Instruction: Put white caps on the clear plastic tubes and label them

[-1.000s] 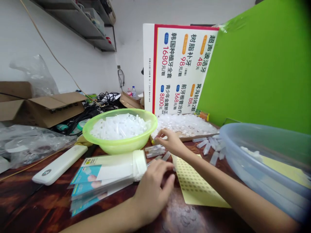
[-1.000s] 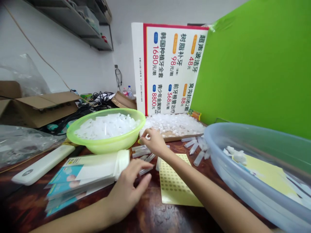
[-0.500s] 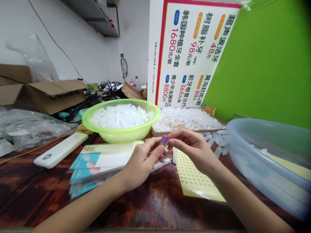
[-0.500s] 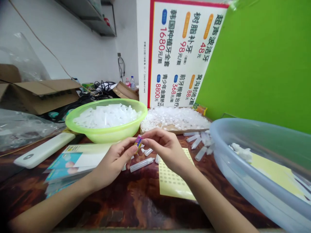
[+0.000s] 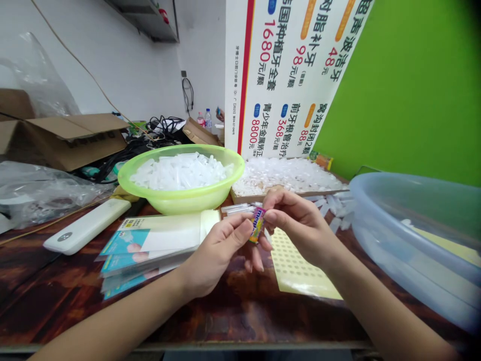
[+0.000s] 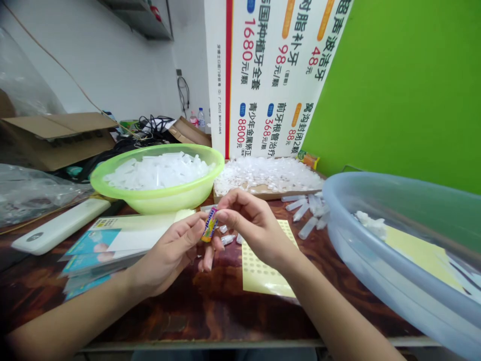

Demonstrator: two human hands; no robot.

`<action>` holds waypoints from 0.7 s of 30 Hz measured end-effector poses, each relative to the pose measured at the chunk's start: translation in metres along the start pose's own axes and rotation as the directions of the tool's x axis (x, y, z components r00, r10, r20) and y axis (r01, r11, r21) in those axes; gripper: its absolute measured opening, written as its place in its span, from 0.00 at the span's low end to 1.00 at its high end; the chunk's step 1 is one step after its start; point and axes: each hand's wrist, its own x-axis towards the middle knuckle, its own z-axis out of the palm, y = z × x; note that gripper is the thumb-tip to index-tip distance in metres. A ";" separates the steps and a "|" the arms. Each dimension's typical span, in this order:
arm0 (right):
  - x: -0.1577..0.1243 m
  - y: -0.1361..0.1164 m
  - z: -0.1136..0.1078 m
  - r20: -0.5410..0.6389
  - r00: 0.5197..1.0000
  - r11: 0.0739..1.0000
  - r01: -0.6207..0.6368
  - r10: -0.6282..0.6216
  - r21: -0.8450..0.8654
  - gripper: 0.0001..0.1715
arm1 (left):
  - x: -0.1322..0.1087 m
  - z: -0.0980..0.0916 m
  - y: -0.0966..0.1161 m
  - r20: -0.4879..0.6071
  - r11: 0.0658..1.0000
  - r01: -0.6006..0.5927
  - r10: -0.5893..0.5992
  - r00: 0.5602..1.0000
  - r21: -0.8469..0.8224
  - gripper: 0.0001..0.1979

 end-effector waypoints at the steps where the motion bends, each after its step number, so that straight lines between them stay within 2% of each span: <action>1: 0.000 0.001 -0.001 0.000 1.000 1.000 -0.007 0.007 0.004 0.03 | 0.000 0.000 0.001 -0.013 1.000 -0.028 0.028 1.000 0.010 0.13; 5: 0.000 0.004 -0.002 0.026 0.999 0.999 -0.029 0.028 0.039 0.07 | 0.000 -0.002 0.005 -0.080 0.988 -0.128 0.135 0.988 0.083 0.11; 12: -0.002 0.002 0.005 -0.006 0.998 0.995 0.062 -0.061 0.076 0.06 | -0.003 0.000 0.006 -0.095 0.989 -0.134 0.139 0.986 0.059 0.12; 17: -0.004 0.002 0.003 -0.032 0.999 0.997 0.024 -0.022 0.073 0.03 | -0.004 0.000 0.006 -0.021 0.995 -0.070 0.071 0.997 0.073 0.09; 21: -0.005 0.001 0.004 -0.054 0.998 0.997 -0.025 0.030 0.078 0.03 | -0.005 0.002 0.004 0.050 0.999 -0.038 0.038 0.998 -0.002 0.12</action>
